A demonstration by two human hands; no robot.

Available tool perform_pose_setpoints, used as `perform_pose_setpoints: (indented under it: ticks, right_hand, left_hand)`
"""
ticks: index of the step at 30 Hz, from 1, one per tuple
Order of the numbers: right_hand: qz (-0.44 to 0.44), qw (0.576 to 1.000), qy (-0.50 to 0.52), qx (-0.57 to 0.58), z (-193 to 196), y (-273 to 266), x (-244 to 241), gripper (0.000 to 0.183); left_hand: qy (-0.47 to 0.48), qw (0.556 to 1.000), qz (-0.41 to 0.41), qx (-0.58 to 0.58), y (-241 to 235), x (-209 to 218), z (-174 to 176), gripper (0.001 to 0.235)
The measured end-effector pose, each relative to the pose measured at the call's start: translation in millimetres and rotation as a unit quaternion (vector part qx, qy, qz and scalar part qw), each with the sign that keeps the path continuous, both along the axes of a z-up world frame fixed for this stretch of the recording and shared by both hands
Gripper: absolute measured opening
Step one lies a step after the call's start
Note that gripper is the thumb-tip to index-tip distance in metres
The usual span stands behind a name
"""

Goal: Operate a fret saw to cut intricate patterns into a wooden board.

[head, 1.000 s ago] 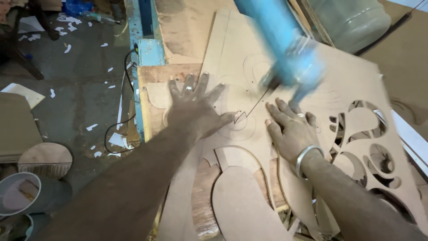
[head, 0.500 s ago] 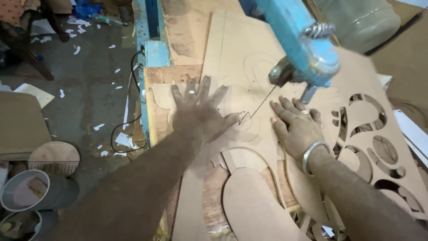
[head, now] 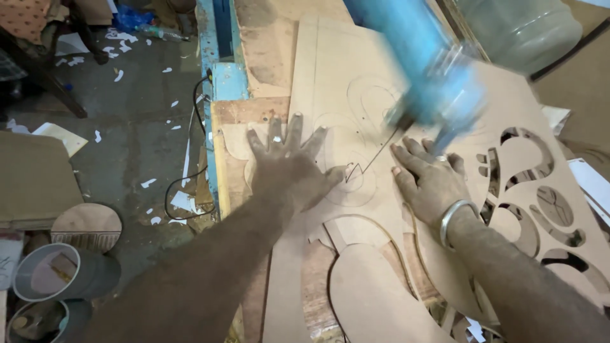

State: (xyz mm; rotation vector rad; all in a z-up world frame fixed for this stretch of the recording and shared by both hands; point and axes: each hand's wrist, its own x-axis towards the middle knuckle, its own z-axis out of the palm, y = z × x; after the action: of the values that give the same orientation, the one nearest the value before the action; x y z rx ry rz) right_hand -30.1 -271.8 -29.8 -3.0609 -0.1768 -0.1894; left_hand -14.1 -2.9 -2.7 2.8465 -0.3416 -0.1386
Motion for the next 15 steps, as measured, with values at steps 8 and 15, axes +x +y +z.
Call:
perform_pose_setpoints:
  ticks: [8, 15]
  right_hand:
    - [0.005, 1.000, 0.006, -0.013, 2.7, -1.8, 7.5, 0.057]
    - [-0.041, 0.998, 0.039, -0.006, 12.1, 6.6, 8.8, 0.050]
  left_hand:
    - [0.003, 1.000, 0.012, 0.006, -2.3, -3.4, 2.0, 0.086]
    - [0.018, 1.000, 0.018, 0.015, -2.8, -4.9, 7.5, 0.084]
